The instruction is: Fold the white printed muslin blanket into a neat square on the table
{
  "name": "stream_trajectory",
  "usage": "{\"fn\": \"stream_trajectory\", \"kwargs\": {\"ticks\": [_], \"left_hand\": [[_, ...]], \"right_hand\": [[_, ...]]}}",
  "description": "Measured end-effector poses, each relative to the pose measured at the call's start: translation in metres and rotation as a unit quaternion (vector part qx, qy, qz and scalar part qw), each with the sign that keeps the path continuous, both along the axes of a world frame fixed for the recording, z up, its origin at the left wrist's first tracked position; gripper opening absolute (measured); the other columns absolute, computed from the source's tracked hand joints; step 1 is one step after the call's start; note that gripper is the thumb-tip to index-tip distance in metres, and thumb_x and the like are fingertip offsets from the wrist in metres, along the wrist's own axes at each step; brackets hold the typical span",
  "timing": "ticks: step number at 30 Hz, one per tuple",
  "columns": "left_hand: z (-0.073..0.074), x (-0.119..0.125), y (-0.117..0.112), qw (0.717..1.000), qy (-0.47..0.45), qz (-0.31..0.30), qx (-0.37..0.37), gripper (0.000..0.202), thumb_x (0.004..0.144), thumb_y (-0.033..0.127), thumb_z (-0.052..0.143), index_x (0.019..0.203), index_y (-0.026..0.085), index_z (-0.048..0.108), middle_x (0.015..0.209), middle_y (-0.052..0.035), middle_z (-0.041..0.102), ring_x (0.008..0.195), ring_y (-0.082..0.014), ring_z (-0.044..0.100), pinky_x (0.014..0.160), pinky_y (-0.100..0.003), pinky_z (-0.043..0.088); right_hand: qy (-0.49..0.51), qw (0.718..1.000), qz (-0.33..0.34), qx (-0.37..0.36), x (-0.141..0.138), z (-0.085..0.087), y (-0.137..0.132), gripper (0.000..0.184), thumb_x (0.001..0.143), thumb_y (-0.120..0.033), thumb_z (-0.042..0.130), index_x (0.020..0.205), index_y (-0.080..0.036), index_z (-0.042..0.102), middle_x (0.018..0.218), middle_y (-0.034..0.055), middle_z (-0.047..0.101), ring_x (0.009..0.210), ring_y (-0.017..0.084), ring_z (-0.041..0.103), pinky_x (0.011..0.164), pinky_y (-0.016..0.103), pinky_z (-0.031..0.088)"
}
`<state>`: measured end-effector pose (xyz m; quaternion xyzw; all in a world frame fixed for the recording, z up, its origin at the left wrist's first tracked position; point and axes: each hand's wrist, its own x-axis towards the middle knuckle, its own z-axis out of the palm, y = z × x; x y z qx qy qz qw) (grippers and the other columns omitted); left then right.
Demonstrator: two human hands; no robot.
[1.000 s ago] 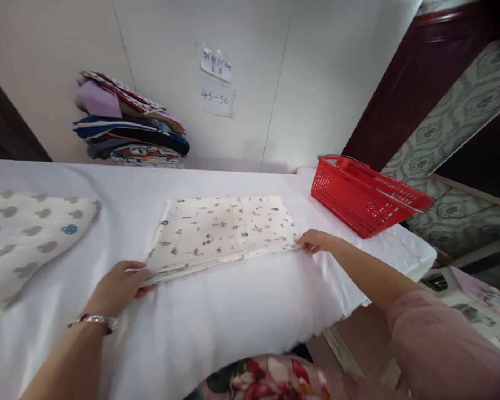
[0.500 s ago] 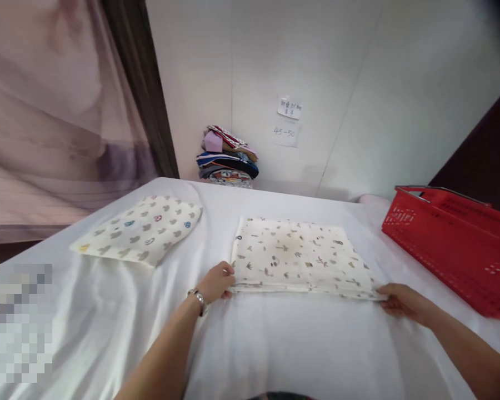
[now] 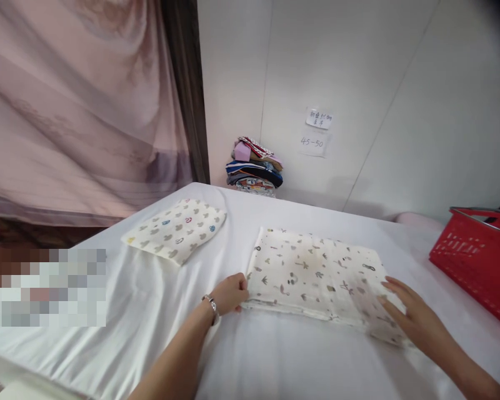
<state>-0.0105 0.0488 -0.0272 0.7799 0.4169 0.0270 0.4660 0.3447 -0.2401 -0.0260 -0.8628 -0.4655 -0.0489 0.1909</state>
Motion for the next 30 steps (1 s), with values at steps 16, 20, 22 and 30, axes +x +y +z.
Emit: {"fn": "stream_trajectory", "kwargs": {"ticks": [16,20,22,30], "left_hand": [[0.015,-0.005,0.002,0.998,0.050,-0.035,-0.004,0.015,0.065,0.030,0.054,0.065,0.020,0.043,0.048,0.0053,0.050,0.049,-0.0142,0.057,0.045,-0.021,0.035],[0.030,0.003,0.019,0.994,0.083,-0.019,0.075,0.026,0.068,0.045,0.055,0.069,0.019,0.053,0.058,0.0003,0.060,0.056,-0.0159,0.057,0.051,-0.024,0.037],[0.034,0.016,0.034,0.986,0.092,0.014,0.138,0.031,0.070,0.050,0.052,0.069,0.019,0.055,0.065,-0.0024,0.063,0.062,-0.0176,0.058,0.056,-0.026,0.038],[0.024,0.116,0.097,0.974,0.096,0.104,0.176,0.038,0.080,0.051,0.041,0.082,0.017,0.060,0.088,-0.0101,0.066,0.083,-0.0228,0.061,0.068,-0.029,0.042]], "right_hand": [[-0.115,0.987,0.067,-0.088,0.004,-0.076,0.015,0.053,0.085,-0.049,0.031,0.133,-0.027,0.041,0.142,0.0049,0.033,0.132,0.028,0.022,0.101,0.053,0.026],[-0.125,0.986,0.084,-0.074,0.004,-0.078,0.013,0.052,0.084,-0.051,0.031,0.129,-0.028,0.046,0.140,0.0048,0.037,0.132,0.030,0.023,0.101,0.055,0.025],[-0.132,0.984,0.104,-0.061,0.004,-0.078,0.012,0.048,0.084,-0.048,0.031,0.122,-0.030,0.053,0.137,0.0044,0.041,0.132,0.031,0.022,0.100,0.057,0.025],[-0.113,0.986,0.113,-0.035,0.002,-0.079,0.012,0.048,0.083,-0.049,0.033,0.126,-0.035,0.048,0.138,0.0000,0.039,0.133,0.029,0.019,0.103,0.056,0.020]]}}
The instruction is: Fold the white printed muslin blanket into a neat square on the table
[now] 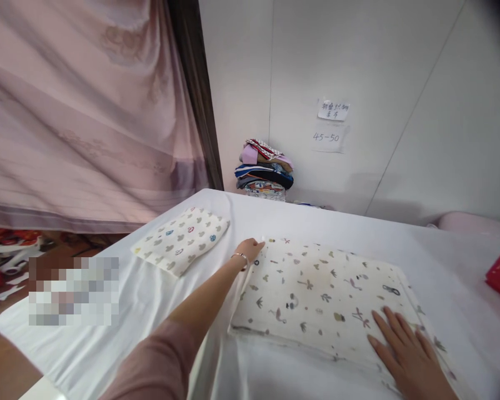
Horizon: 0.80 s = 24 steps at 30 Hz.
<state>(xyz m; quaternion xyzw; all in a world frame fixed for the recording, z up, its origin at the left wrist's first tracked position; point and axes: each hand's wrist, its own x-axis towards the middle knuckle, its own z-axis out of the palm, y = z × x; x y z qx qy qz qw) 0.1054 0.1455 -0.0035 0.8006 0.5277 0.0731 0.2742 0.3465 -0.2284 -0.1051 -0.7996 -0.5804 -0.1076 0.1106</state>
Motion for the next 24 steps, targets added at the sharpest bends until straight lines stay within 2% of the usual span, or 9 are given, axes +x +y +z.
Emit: {"fn": "stream_trajectory", "kwargs": {"ticks": [3,6,12,15,17,19,22,24], "left_hand": [[-0.006,0.029,0.012,0.999,0.013,0.029,-0.016,0.045,0.077,0.055,0.043,0.085,0.014,0.061,0.090,-0.0138,0.066,0.083,-0.0258,0.062,0.066,-0.031,0.043],[-0.013,0.045,0.019,0.997,0.028,0.067,-0.013,0.044,0.075,0.051,0.048,0.091,0.012,0.061,0.097,-0.0167,0.065,0.091,-0.0292,0.060,0.069,-0.032,0.043],[-0.025,0.052,0.026,0.993,0.043,0.105,0.028,0.037,0.079,0.046,0.046,0.098,0.016,0.058,0.104,-0.0164,0.063,0.101,-0.0299,0.056,0.078,-0.036,0.041],[-0.022,0.052,0.024,0.993,0.045,0.102,0.047,0.039,0.079,0.046,0.046,0.100,0.015,0.057,0.105,-0.0176,0.062,0.100,-0.0289,0.057,0.079,-0.036,0.042],[-0.019,0.052,0.016,0.993,0.038,0.091,0.071,0.044,0.080,0.047,0.045,0.107,0.014,0.054,0.114,-0.0177,0.057,0.106,-0.0283,0.054,0.084,-0.036,0.041],[-0.017,0.053,0.002,0.991,0.022,0.052,0.118,0.049,0.081,0.047,0.044,0.117,0.014,0.048,0.126,-0.0162,0.049,0.117,-0.0269,0.045,0.093,-0.037,0.036],[-0.022,0.053,-0.022,0.976,0.011,-0.083,0.202,0.055,0.083,0.048,0.041,0.127,0.016,0.042,0.139,-0.0119,0.037,0.130,-0.0250,0.027,0.105,-0.039,0.022],[-0.030,0.053,-0.031,0.962,0.029,-0.160,0.221,0.060,0.083,0.053,0.037,0.131,0.016,0.040,0.144,-0.0104,0.028,0.134,-0.0258,0.017,0.108,-0.042,0.015]], "right_hand": [[0.005,1.000,-0.025,-0.002,0.000,-0.003,0.001,0.056,0.083,-0.052,0.032,0.135,-0.031,0.036,0.142,0.0015,0.032,0.133,0.030,0.020,0.103,0.055,0.022],[0.003,0.999,-0.040,-0.001,0.000,-0.003,0.002,0.060,0.083,-0.055,0.033,0.137,-0.029,0.032,0.145,0.0021,0.026,0.132,0.030,0.022,0.104,0.054,0.022],[0.011,0.999,-0.048,-0.019,-0.003,0.003,0.004,0.059,0.083,-0.056,0.035,0.135,-0.028,0.037,0.145,0.0026,0.026,0.133,0.030,0.021,0.105,0.053,0.020],[0.024,0.998,-0.059,-0.022,-0.006,0.008,0.006,0.058,0.084,-0.056,0.037,0.134,-0.029,0.039,0.145,0.0019,0.026,0.133,0.029,0.020,0.106,0.052,0.018],[0.034,0.997,-0.062,-0.028,-0.008,0.012,0.007,0.056,0.084,-0.056,0.037,0.133,-0.029,0.040,0.145,0.0017,0.027,0.133,0.029,0.020,0.106,0.052,0.017],[0.043,0.996,-0.067,-0.037,-0.011,0.016,0.009,0.057,0.085,-0.056,0.036,0.134,-0.028,0.039,0.145,0.0022,0.026,0.133,0.029,0.019,0.107,0.052,0.016],[0.061,0.993,-0.080,-0.060,-0.014,0.024,0.012,0.057,0.086,-0.056,0.033,0.136,-0.027,0.036,0.146,0.0026,0.024,0.134,0.028,0.016,0.107,0.052,0.014],[0.082,0.989,-0.089,-0.080,-0.016,0.030,0.013,0.057,0.087,-0.055,0.031,0.136,-0.027,0.034,0.146,0.0029,0.022,0.135,0.027,0.013,0.107,0.052,0.012]]}}
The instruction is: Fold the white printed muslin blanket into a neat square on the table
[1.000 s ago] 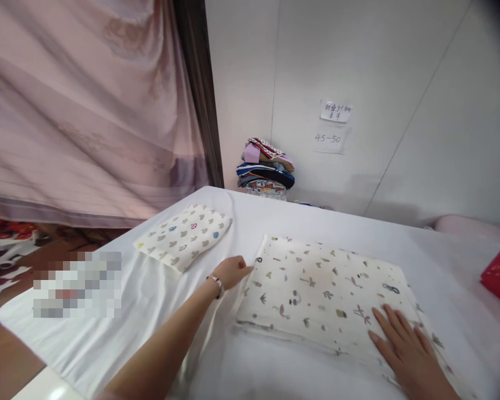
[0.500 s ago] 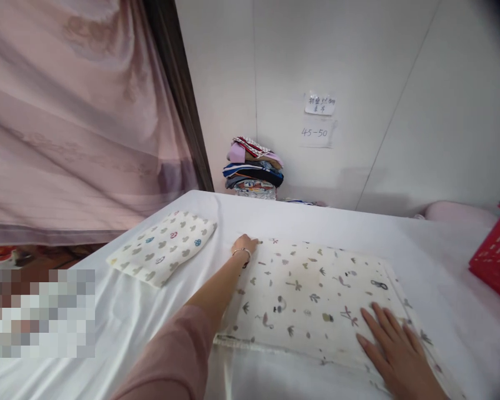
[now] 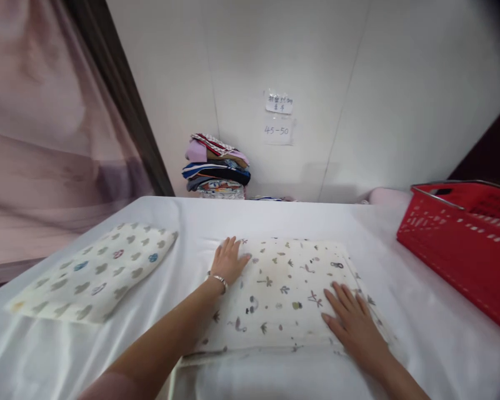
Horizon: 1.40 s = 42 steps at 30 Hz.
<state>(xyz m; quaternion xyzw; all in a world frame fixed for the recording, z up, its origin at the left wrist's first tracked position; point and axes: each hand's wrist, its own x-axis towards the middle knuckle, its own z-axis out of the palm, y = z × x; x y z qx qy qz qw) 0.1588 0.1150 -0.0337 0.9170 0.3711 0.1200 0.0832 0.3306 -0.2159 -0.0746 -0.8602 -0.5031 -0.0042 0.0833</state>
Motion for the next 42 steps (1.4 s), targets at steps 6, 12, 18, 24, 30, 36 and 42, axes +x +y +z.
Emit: {"fn": "stream_trajectory", "kwargs": {"ticks": [6,12,18,24,30,36,42], "left_hand": [[-0.020,0.002,0.006,0.996,0.085,-0.004,-0.032,0.076,0.081,0.063,0.025,0.138,0.012,0.032,0.148,-0.0105,0.018,0.136,-0.0281,0.007,0.109,-0.046,0.006],[-0.016,0.001,0.004,0.995,0.097,-0.002,-0.028,0.077,0.081,0.063,0.022,0.139,0.012,0.030,0.148,-0.0096,0.017,0.136,-0.0275,0.007,0.109,-0.046,0.007],[-0.015,0.000,0.002,0.994,0.107,-0.007,-0.022,0.076,0.082,0.063,0.020,0.139,0.013,0.028,0.148,-0.0087,0.017,0.136,-0.0264,0.008,0.110,-0.045,0.008],[-0.016,0.000,0.004,0.994,0.109,-0.009,-0.010,0.077,0.082,0.063,0.018,0.139,0.013,0.028,0.148,-0.0083,0.018,0.136,-0.0267,0.009,0.109,-0.045,0.010],[-0.018,0.002,0.006,0.994,0.106,-0.009,-0.004,0.076,0.082,0.062,0.020,0.139,0.013,0.030,0.147,-0.0087,0.020,0.136,-0.0273,0.010,0.109,-0.046,0.011],[-0.022,0.002,0.008,0.995,0.102,-0.009,-0.001,0.077,0.081,0.063,0.020,0.139,0.013,0.030,0.148,-0.0086,0.019,0.136,-0.0273,0.010,0.109,-0.047,0.011],[-0.020,0.002,0.007,0.994,0.106,-0.008,-0.008,0.077,0.081,0.063,0.020,0.139,0.014,0.030,0.148,-0.0078,0.019,0.136,-0.0272,0.010,0.109,-0.046,0.011]], "right_hand": [[0.124,0.988,-0.016,-0.092,0.003,0.042,0.015,0.060,0.086,-0.057,0.032,0.139,-0.027,0.030,0.148,0.0056,0.013,0.135,0.028,0.009,0.107,0.050,0.012],[0.100,0.989,0.099,-0.054,0.010,0.079,0.104,0.069,0.087,-0.062,0.018,0.142,-0.021,0.018,0.150,0.0039,0.000,0.136,0.024,-0.003,0.108,0.043,0.001],[0.098,0.987,0.090,-0.090,0.044,0.050,0.178,0.077,0.084,-0.066,0.011,0.143,-0.017,0.016,0.150,0.0055,0.007,0.136,0.024,0.001,0.107,0.044,-0.002],[0.090,0.989,0.074,-0.088,0.061,0.032,0.185,0.078,0.082,-0.068,0.010,0.143,-0.020,0.014,0.150,0.0017,0.007,0.136,0.021,0.002,0.107,0.042,0.001],[0.083,0.991,0.070,-0.075,0.063,0.039,0.166,0.076,0.083,-0.067,0.010,0.143,-0.020,0.016,0.150,0.0041,0.005,0.136,0.021,-0.001,0.107,0.043,0.000],[0.019,0.995,-0.045,-0.082,0.102,0.027,0.115,0.072,0.086,-0.061,0.017,0.141,-0.015,0.023,0.148,0.0075,0.014,0.136,0.023,0.006,0.107,0.045,0.002],[0.019,0.993,-0.058,-0.097,0.115,0.025,0.116,0.071,0.086,-0.061,0.019,0.141,-0.016,0.024,0.148,0.0053,0.017,0.135,0.022,0.009,0.108,0.044,0.006]]}}
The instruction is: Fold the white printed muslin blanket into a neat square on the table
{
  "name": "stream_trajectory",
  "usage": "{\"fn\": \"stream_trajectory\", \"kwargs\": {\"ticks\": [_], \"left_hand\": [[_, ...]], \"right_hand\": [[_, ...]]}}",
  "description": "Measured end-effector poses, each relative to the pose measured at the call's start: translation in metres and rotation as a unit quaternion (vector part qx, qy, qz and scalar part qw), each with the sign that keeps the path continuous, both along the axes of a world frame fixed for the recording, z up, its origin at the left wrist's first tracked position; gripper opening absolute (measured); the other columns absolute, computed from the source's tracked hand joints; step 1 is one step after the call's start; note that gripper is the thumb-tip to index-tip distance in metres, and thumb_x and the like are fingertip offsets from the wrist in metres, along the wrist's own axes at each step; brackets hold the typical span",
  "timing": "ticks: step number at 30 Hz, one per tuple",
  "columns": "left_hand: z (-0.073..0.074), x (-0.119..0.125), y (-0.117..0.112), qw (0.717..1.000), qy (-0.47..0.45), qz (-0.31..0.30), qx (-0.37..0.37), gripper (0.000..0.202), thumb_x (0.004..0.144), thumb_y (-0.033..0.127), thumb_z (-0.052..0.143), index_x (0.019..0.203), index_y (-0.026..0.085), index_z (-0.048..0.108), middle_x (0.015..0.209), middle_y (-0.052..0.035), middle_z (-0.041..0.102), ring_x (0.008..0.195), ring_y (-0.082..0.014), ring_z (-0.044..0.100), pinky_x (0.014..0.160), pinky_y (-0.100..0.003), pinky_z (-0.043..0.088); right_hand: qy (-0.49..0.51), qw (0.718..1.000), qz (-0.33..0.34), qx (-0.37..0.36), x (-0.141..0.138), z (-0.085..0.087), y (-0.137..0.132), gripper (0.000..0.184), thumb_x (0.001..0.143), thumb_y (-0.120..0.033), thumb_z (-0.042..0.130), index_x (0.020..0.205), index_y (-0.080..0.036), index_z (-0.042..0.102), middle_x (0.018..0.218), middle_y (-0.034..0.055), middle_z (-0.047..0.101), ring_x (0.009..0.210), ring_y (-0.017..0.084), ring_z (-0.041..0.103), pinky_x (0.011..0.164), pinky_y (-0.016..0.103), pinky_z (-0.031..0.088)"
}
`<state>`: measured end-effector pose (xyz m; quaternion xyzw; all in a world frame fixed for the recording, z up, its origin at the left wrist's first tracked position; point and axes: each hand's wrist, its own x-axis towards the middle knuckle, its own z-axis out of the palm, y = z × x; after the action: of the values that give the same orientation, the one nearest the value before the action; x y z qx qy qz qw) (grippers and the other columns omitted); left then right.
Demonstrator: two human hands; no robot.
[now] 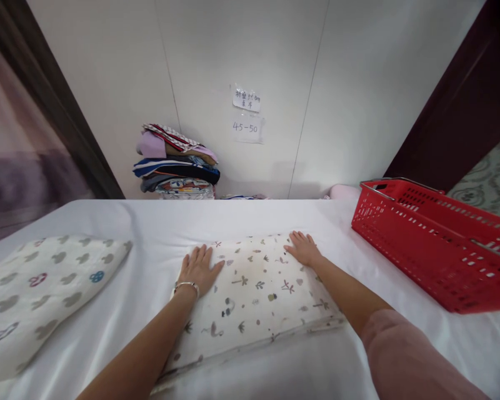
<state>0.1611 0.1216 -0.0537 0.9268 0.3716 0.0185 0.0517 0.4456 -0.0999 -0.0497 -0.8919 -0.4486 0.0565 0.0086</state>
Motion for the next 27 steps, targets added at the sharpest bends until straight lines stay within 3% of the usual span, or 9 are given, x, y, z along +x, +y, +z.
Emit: {"fn": "stream_trajectory", "kwargs": {"ticks": [6,12,17,20,24,27], "left_hand": [[0.002,0.001,0.000,1.000,0.001,0.000,-0.002,0.077,0.081,0.063,0.020,0.139,0.014,0.030,0.148,-0.0077,0.018,0.136,-0.0268,0.009,0.109,-0.046,0.011],[0.001,0.000,0.000,1.000,-0.001,-0.002,-0.004,0.076,0.081,0.062,0.020,0.139,0.014,0.029,0.148,-0.0074,0.018,0.136,-0.0267,0.009,0.109,-0.046,0.010],[0.002,-0.001,-0.002,1.000,-0.005,-0.003,-0.011,0.077,0.081,0.063,0.019,0.140,0.014,0.028,0.148,-0.0072,0.017,0.136,-0.0264,0.009,0.109,-0.045,0.009],[0.003,-0.001,-0.002,1.000,-0.007,-0.001,-0.014,0.077,0.081,0.063,0.019,0.140,0.015,0.028,0.148,-0.0071,0.017,0.136,-0.0263,0.008,0.110,-0.045,0.009],[0.002,-0.002,-0.004,1.000,-0.012,-0.004,-0.016,0.077,0.081,0.063,0.019,0.139,0.014,0.029,0.148,-0.0079,0.018,0.136,-0.0268,0.009,0.109,-0.046,0.009],[0.003,-0.002,-0.004,1.000,-0.019,-0.007,-0.022,0.076,0.081,0.063,0.020,0.139,0.014,0.029,0.148,-0.0083,0.018,0.136,-0.0269,0.009,0.109,-0.046,0.009]], "right_hand": [[-0.024,0.999,-0.026,0.018,-0.001,-0.002,-0.014,0.069,0.086,-0.060,0.020,0.139,-0.016,0.027,0.148,0.0084,0.016,0.136,0.023,0.007,0.107,0.047,0.006],[-0.001,0.999,-0.053,0.010,0.008,-0.005,-0.023,0.070,0.086,-0.060,0.020,0.140,-0.016,0.023,0.149,0.0042,0.012,0.136,0.019,0.004,0.105,0.041,0.017],[-0.013,0.998,-0.056,0.007,-0.006,0.001,-0.019,0.069,0.087,-0.059,0.019,0.138,-0.015,0.028,0.148,0.0086,0.017,0.136,0.023,0.007,0.106,0.049,0.009],[-0.042,0.998,-0.027,0.026,-0.025,-0.006,-0.025,0.068,0.088,-0.059,0.016,0.139,-0.016,0.026,0.148,0.0083,0.016,0.136,0.023,0.005,0.107,0.049,0.002],[-0.035,0.999,-0.008,0.023,-0.037,-0.018,-0.033,0.067,0.088,-0.058,0.014,0.141,-0.018,0.024,0.148,0.0056,0.017,0.135,0.021,0.009,0.108,0.046,0.003],[-0.024,1.000,-0.015,0.013,-0.038,-0.016,-0.031,0.066,0.088,-0.057,0.017,0.141,-0.017,0.024,0.148,0.0047,0.016,0.136,0.021,0.009,0.108,0.045,0.004]]}}
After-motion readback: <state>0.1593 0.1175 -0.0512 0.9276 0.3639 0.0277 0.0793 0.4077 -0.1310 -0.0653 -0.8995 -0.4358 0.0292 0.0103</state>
